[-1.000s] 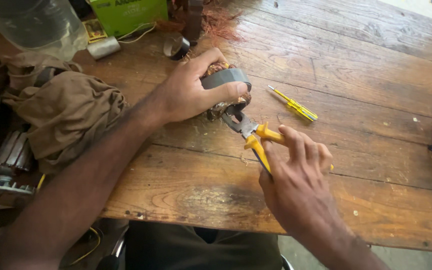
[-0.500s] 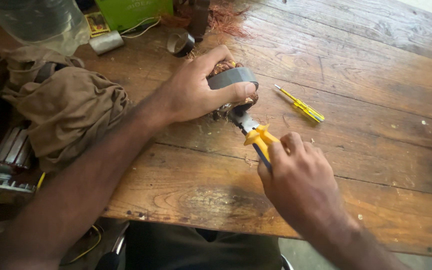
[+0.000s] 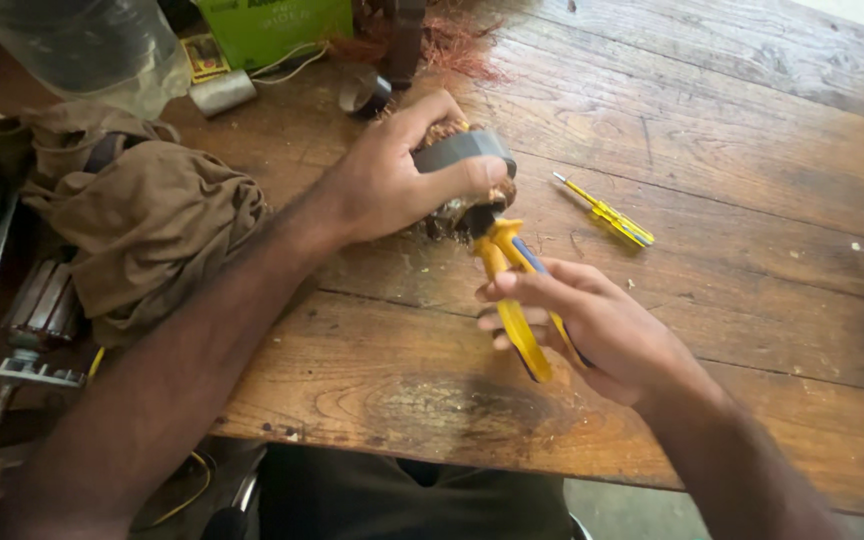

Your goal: The person holds an electric motor stator on a wooden workbench and pries copper windings out of its slots, using a screwdriver to lever the coils and pliers to pull them free, working around the stator and turning it as they go.

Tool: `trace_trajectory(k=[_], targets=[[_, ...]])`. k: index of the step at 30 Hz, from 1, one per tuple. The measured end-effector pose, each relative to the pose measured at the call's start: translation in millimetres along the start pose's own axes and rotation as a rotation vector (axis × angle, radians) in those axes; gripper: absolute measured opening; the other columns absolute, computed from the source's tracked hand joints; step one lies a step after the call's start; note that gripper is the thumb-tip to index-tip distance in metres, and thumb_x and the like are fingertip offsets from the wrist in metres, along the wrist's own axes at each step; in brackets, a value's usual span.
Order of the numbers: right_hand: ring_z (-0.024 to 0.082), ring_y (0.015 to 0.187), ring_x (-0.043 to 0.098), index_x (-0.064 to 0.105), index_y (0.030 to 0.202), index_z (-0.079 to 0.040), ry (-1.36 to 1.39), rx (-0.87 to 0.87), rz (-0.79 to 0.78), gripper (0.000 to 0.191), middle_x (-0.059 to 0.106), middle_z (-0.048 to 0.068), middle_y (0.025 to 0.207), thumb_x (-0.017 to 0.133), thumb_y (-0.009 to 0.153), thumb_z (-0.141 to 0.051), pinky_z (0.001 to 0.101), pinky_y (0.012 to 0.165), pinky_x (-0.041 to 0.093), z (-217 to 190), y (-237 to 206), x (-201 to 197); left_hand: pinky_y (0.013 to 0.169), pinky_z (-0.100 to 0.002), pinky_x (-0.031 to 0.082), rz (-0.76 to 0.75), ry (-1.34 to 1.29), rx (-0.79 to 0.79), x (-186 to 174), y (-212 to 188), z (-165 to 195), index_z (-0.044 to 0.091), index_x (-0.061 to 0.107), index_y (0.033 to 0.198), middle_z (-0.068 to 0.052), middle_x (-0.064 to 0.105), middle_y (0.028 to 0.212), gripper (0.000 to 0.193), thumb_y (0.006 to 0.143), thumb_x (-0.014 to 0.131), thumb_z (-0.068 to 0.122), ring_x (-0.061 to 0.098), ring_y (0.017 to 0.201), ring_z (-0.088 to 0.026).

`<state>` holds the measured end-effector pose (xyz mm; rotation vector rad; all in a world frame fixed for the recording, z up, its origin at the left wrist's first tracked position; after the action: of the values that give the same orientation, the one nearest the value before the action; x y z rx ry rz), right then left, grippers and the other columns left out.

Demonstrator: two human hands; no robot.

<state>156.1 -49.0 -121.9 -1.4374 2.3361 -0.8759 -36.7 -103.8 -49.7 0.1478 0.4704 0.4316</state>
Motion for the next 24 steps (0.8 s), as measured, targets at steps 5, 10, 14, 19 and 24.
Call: trace_trajectory(k=[5, 10, 14, 19, 24], targets=[[0.022, 0.11, 0.066, 0.069, 0.124, -0.007, -0.752, -0.243, 0.129, 0.042, 0.072, 0.009, 0.117, 0.067, 0.089, -0.031, 0.0376, 0.094, 0.052, -43.2, -46.9, 3.7, 0.07, -0.03, 0.055, -0.022, -0.003, -0.005, -1.9, -0.4, 0.4, 0.009, 0.064, 0.107, -0.003, 0.07, 0.092, 0.053, 0.085, 0.071, 0.056, 0.069, 0.081, -0.012], [0.039, 0.119, 0.051, 0.067, 0.121, -0.003, -1.527, -0.629, 0.491, 0.043, 0.054, 0.022, 0.131, 0.067, 0.085, -0.025, 0.0542, 0.099, 0.037, -51.2, -80.6, 9.0, 0.071, -0.031, 0.054, -0.021, 0.014, -0.06, 10.4, 2.3, -10.8, 0.009, 0.064, 0.107, -0.005, 0.067, 0.093, 0.052, 0.086, 0.073, 0.055, 0.065, 0.081, -0.013], [0.04, 0.126, 0.048, 0.065, 0.122, 0.0, -1.59, -0.786, 0.571, 0.041, 0.051, 0.026, 0.135, 0.062, 0.089, -0.022, 0.0565, 0.103, 0.036, -41.2, -89.1, 5.1, 0.074, -0.03, 0.053, 0.01, 0.041, -0.014, 29.3, 2.5, 2.8, 0.008, 0.064, 0.106, -0.004, 0.068, 0.094, 0.052, 0.086, 0.075, 0.054, 0.065, 0.084, -0.012], [0.039, 0.122, 0.05, 0.064, 0.119, 0.005, -1.671, -0.826, 0.663, 0.04, 0.052, 0.027, 0.129, 0.058, 0.09, -0.021, 0.0556, 0.1, 0.036, -47.2, -101.3, 16.9, 0.079, -0.032, 0.053, 0.027, 0.089, 0.035, 38.2, 0.0, 28.8, 0.007, 0.064, 0.107, -0.006, 0.067, 0.098, 0.053, 0.087, 0.075, 0.054, 0.065, 0.089, -0.014], [0.037, 0.119, 0.051, 0.065, 0.113, 0.002, -1.764, -0.728, 0.76, 0.031, 0.054, 0.025, 0.127, 0.056, 0.092, -0.019, 0.0539, 0.099, 0.036, -57.6, -92.4, 30.4, 0.084, -0.036, 0.052, 0.077, 0.214, 0.101, 29.5, 2.4, 36.4, 0.004, 0.066, 0.112, -0.013, 0.06, 0.105, 0.056, 0.087, 0.078, 0.053, 0.063, 0.094, -0.022]])
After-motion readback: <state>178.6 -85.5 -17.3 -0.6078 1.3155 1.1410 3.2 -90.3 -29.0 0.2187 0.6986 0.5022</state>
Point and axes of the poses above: each hand's wrist, its own y-axis towards the middle knuckle, its own x-axis out of the palm, z = x × y, the point moved 10 cm from there along y, towards the middle knuckle
